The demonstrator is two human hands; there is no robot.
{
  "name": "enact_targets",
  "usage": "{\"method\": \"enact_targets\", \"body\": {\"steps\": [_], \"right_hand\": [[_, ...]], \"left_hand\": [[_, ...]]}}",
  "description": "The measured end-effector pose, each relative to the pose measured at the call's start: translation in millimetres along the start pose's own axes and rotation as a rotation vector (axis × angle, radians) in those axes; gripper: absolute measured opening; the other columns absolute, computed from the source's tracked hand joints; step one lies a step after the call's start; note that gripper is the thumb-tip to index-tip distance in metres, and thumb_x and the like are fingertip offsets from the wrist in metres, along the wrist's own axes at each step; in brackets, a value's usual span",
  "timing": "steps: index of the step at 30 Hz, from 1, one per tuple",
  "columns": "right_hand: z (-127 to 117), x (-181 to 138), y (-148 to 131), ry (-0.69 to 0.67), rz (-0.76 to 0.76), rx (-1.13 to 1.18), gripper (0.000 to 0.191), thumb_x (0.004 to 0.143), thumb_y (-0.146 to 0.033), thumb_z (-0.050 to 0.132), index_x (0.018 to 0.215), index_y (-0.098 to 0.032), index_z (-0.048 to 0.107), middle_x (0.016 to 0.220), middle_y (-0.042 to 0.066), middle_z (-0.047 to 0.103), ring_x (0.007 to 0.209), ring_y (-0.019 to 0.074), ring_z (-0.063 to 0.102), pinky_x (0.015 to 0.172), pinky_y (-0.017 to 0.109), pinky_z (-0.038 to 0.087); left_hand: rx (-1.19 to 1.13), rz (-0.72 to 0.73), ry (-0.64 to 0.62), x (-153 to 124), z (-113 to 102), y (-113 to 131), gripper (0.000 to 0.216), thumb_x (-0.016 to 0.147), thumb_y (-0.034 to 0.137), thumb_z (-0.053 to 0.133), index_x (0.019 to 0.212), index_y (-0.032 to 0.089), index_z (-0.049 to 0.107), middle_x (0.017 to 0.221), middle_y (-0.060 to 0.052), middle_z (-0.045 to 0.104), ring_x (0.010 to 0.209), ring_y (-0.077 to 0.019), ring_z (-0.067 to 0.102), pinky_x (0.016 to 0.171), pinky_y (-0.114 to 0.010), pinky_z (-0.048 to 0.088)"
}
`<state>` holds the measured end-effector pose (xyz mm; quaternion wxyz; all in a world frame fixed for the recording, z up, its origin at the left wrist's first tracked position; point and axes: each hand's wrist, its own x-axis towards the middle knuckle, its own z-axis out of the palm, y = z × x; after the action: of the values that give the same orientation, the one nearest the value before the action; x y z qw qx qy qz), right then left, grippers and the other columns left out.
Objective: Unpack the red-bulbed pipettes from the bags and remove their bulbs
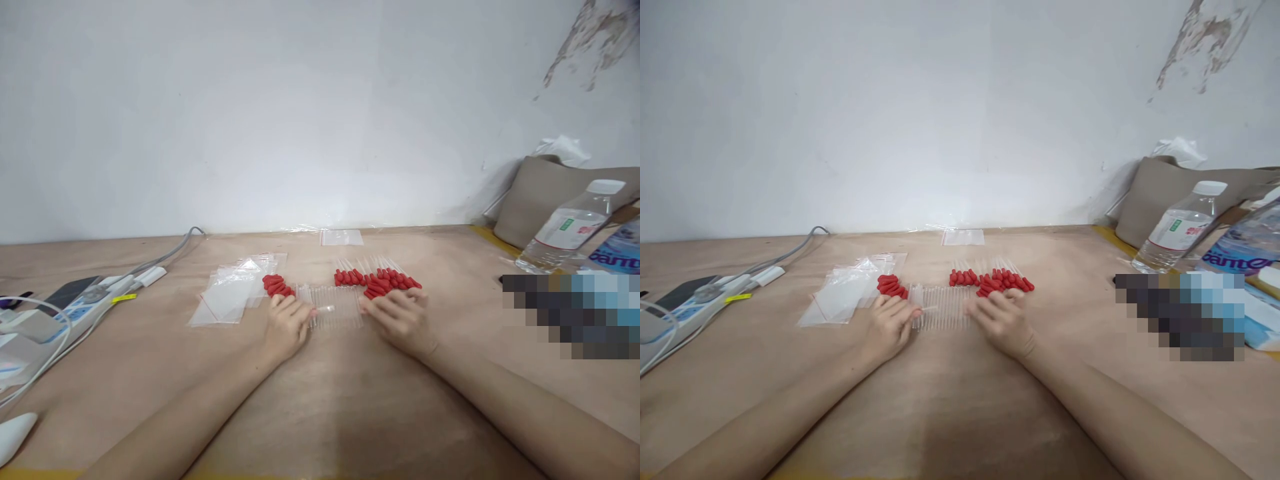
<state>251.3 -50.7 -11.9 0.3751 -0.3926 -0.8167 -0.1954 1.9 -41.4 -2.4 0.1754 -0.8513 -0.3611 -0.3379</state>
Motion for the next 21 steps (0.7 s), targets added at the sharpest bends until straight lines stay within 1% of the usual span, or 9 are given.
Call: {"method": "enact_targets", "body": {"steps": [2, 4, 7, 10, 12, 14, 17, 19, 21], "right_hand": [[-2, 3, 18, 0.069, 0.198, 0.042, 0.022, 0.084, -0.030, 0.047, 0.101, -0.029, 0.061, 0.076, 0.001, 0.062, 0.069, 0.0137, 0.051, 0.070, 0.032, 0.032], [-4, 8, 37, 0.120, 0.375, 0.148, 0.027, 0.085, -0.032, 0.043, 0.104, -0.023, 0.061, 0.080, 0.005, 0.058, 0.071, 0.0150, 0.051, 0.067, 0.031, 0.038], [-3, 15, 57, 0.160, 0.507, 0.208, 0.033, 0.085, -0.031, 0.039, 0.106, -0.017, 0.060, 0.083, 0.008, 0.053, 0.075, 0.0174, 0.051, 0.066, 0.031, 0.042], [-3, 17, 61, 0.131, 0.508, 0.240, 0.034, 0.083, -0.031, 0.041, 0.107, -0.015, 0.057, 0.083, 0.009, 0.053, 0.074, 0.0176, 0.052, 0.065, 0.032, 0.044], [-3, 16, 55, 0.092, 0.500, 0.269, 0.032, 0.081, -0.032, 0.045, 0.106, -0.017, 0.056, 0.080, 0.006, 0.055, 0.067, 0.0154, 0.052, 0.061, 0.030, 0.043], [-3, 14, 47, 0.057, 0.473, 0.286, 0.026, 0.079, -0.033, 0.049, 0.099, -0.018, 0.056, 0.077, 0.004, 0.056, 0.062, 0.0137, 0.051, 0.058, 0.027, 0.042], [-1, 11, 37, -0.022, 0.328, 0.272, 0.014, 0.079, -0.032, 0.050, 0.083, -0.020, 0.058, 0.077, 0.003, 0.061, 0.070, 0.0140, 0.053, 0.066, 0.028, 0.040], [0, 10, 33, -0.079, 0.229, 0.205, 0.013, 0.079, -0.031, 0.052, 0.076, -0.021, 0.060, 0.078, 0.002, 0.063, 0.074, 0.0149, 0.053, 0.071, 0.030, 0.036], [3, 9, 31, -0.108, 0.190, 0.124, 0.014, 0.079, -0.031, 0.053, 0.073, -0.022, 0.061, 0.077, 0.001, 0.065, 0.075, 0.0156, 0.052, 0.072, 0.031, 0.032]], "left_hand": [[-0.040, -0.108, -0.002, 0, 1, -9, 0.022, 0.088, 0.020, 0.038, 0.082, 0.016, 0.059, 0.071, -0.004, 0.055, 0.066, -0.0141, 0.048, 0.062, -0.028, 0.038], [-0.071, -0.164, -0.024, 1, 2, -15, 0.025, 0.088, 0.016, 0.034, 0.098, 0.014, 0.056, 0.081, -0.006, 0.051, 0.072, -0.0144, 0.049, 0.063, -0.026, 0.042], [-0.056, -0.171, -0.026, 5, 5, -21, 0.034, 0.084, 0.012, 0.033, 0.114, 0.013, 0.049, 0.083, -0.006, 0.044, 0.075, -0.0150, 0.047, 0.065, -0.027, 0.044], [-0.060, -0.148, 0.007, 9, 6, -22, 0.032, 0.084, 0.012, 0.035, 0.113, 0.015, 0.050, 0.080, -0.004, 0.044, 0.073, -0.0141, 0.047, 0.063, -0.025, 0.044], [-0.075, -0.132, 0.014, 12, 5, -22, 0.024, 0.085, 0.014, 0.037, 0.103, 0.016, 0.053, 0.081, -0.004, 0.047, 0.072, -0.0131, 0.049, 0.062, -0.024, 0.043], [-0.084, -0.105, 0.012, 15, 3, -19, 0.018, 0.086, 0.014, 0.038, 0.093, 0.017, 0.054, 0.080, -0.003, 0.051, 0.071, -0.0121, 0.051, 0.062, -0.023, 0.043], [-0.069, -0.047, 0.008, 18, 2, -14, 0.016, 0.086, 0.013, 0.039, 0.084, 0.017, 0.054, 0.074, -0.002, 0.053, 0.067, -0.0117, 0.052, 0.061, -0.022, 0.044], [-0.062, -0.006, -0.014, 17, 4, -12, 0.017, 0.085, 0.013, 0.039, 0.083, 0.017, 0.054, 0.074, -0.003, 0.055, 0.069, -0.0125, 0.053, 0.063, -0.023, 0.044], [-0.090, 0.011, -0.044, 14, 8, -12, 0.017, 0.085, 0.013, 0.038, 0.083, 0.017, 0.055, 0.077, -0.004, 0.056, 0.072, -0.0132, 0.054, 0.065, -0.024, 0.045]]}}
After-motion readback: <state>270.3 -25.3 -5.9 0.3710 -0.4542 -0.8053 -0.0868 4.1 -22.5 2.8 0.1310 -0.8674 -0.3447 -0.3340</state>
